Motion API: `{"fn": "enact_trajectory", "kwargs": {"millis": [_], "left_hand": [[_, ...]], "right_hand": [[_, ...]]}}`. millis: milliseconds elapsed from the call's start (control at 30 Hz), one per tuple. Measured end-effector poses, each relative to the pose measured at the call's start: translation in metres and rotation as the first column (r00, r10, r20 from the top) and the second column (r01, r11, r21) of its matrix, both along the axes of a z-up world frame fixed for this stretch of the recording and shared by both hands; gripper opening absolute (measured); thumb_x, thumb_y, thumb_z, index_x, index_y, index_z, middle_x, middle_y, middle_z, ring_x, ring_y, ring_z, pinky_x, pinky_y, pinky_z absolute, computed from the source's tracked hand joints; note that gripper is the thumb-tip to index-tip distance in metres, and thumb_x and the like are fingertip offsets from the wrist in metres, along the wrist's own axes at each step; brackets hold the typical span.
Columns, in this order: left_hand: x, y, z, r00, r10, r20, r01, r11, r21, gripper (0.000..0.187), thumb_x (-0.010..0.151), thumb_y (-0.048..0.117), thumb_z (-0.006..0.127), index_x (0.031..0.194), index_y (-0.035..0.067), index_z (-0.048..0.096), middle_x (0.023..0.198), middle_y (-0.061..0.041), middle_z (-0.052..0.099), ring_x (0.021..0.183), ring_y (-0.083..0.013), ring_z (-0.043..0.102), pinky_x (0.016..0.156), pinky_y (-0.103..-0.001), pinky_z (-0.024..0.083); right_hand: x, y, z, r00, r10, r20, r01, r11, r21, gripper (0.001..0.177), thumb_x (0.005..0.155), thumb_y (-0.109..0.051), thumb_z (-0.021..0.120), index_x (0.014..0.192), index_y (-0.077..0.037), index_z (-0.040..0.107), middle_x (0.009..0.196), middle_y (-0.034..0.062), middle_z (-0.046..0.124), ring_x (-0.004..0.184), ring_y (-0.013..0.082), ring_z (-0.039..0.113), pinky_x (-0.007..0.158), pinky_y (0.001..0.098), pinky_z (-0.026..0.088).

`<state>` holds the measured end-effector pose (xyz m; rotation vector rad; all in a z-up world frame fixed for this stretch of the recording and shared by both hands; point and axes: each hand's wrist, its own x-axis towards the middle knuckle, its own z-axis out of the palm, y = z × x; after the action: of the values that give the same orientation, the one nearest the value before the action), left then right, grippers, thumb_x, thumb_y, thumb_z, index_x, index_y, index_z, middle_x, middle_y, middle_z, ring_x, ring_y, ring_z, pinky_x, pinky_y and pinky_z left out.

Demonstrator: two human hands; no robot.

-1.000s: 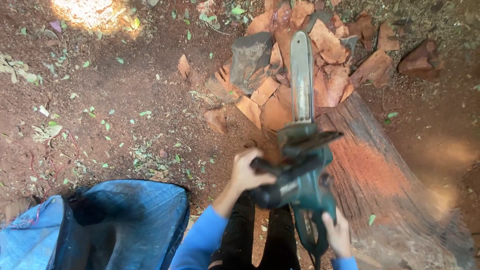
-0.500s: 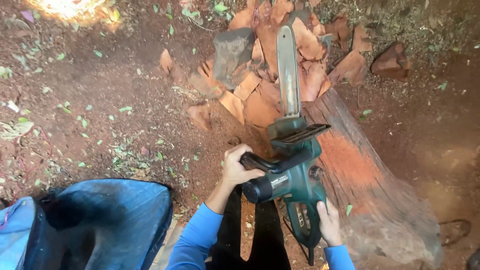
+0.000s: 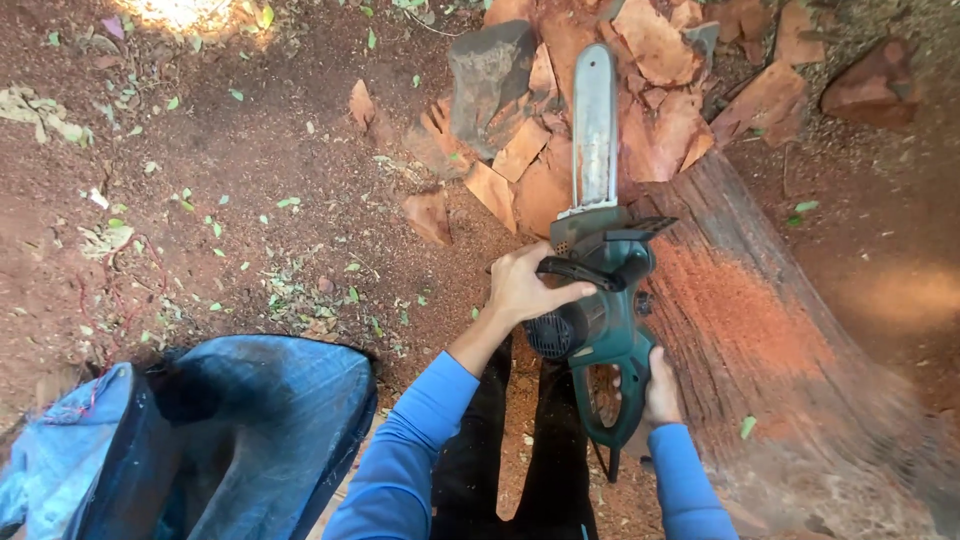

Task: Using an electric chainsaw to cut a large wooden log into smaller sections.

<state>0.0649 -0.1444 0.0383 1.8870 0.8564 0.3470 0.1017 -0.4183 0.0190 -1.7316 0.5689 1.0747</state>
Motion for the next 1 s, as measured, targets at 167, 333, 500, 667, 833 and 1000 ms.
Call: {"fn": "enact_trajectory", "kwargs": {"millis": [167, 333, 500, 667, 833, 1000], "left_hand": [[-0.004, -0.004, -0.030, 0.997, 0.012, -0.071, -0.012, 1.000, -0.001, 0.060, 0.065, 0.065, 0.084, 0.067, 0.011, 0.058, 0.052, -0.007, 0.053, 0.046, -0.0258, 0.059, 0.045, -0.032, 0.044], [-0.012, -0.007, -0.049, 0.992, 0.039, -0.123, -0.038, 0.999, 0.015, 0.058, 0.064, 0.062, 0.085, 0.068, 0.011, 0.058, 0.052, -0.009, 0.053, 0.048, -0.0285, 0.061, 0.046, -0.034, 0.045], [-0.025, -0.002, -0.081, 0.944, 0.109, -0.310, -0.120, 0.993, -0.017, 0.063, 0.060, 0.071, 0.084, 0.070, 0.013, 0.062, 0.054, -0.006, 0.056, 0.053, -0.0293, 0.065, 0.052, -0.035, 0.049], [-0.022, 0.008, -0.067, 0.932, 0.125, -0.341, -0.136, 0.991, -0.009, 0.062, 0.058, 0.070, 0.084, 0.072, 0.014, 0.062, 0.055, -0.007, 0.057, 0.056, -0.0305, 0.067, 0.053, -0.036, 0.050], [-0.015, 0.021, -0.068, 0.894, 0.109, -0.435, -0.164, 0.982, -0.092, 0.062, 0.057, 0.072, 0.083, 0.075, 0.015, 0.067, 0.060, -0.010, 0.064, 0.065, -0.0331, 0.071, 0.061, -0.038, 0.054], [-0.006, 0.038, -0.051, 0.861, 0.110, -0.497, -0.167, 0.983, -0.071, 0.063, 0.055, 0.076, 0.079, 0.076, 0.018, 0.066, 0.062, -0.009, 0.065, 0.071, -0.0326, 0.073, 0.065, -0.038, 0.055]], "right_hand": [[0.011, -0.001, -0.025, 0.999, 0.023, -0.034, -0.024, 1.000, -0.019, 0.057, 0.107, -0.048, 0.051, 0.131, 0.003, 0.063, 0.130, 0.0250, 0.063, 0.118, 0.0368, 0.059, 0.105, 0.0586, 0.045], [0.021, -0.030, -0.091, 0.990, -0.027, -0.139, 0.036, 0.997, 0.062, 0.056, 0.107, -0.053, 0.057, 0.100, 0.002, 0.063, 0.072, 0.0331, 0.064, 0.059, 0.0457, 0.068, 0.042, 0.0591, 0.056], [0.034, -0.008, -0.096, 0.987, 0.126, -0.102, -0.131, 0.990, -0.043, 0.065, 0.102, -0.056, 0.062, 0.128, 0.004, 0.064, 0.111, 0.0300, 0.063, 0.098, 0.0437, 0.064, 0.075, 0.0633, 0.056], [0.035, -0.012, -0.120, 0.984, 0.110, -0.140, -0.109, 0.994, 0.015, 0.060, 0.107, -0.053, 0.057, 0.109, 0.006, 0.063, 0.082, 0.0364, 0.060, 0.067, 0.0500, 0.066, 0.046, 0.0679, 0.055], [0.042, 0.013, -0.103, 0.978, 0.146, -0.148, -0.144, 0.989, 0.029, 0.065, 0.109, -0.054, 0.049, 0.097, 0.006, 0.068, 0.081, 0.0347, 0.067, 0.062, 0.0447, 0.070, 0.046, 0.0611, 0.058], [0.040, 0.033, -0.090, 0.974, 0.213, -0.078, -0.219, 0.973, -0.078, 0.068, 0.105, -0.058, 0.057, 0.123, 0.008, 0.063, 0.109, 0.0340, 0.064, 0.094, 0.0441, 0.066, 0.072, 0.0624, 0.056]]}}
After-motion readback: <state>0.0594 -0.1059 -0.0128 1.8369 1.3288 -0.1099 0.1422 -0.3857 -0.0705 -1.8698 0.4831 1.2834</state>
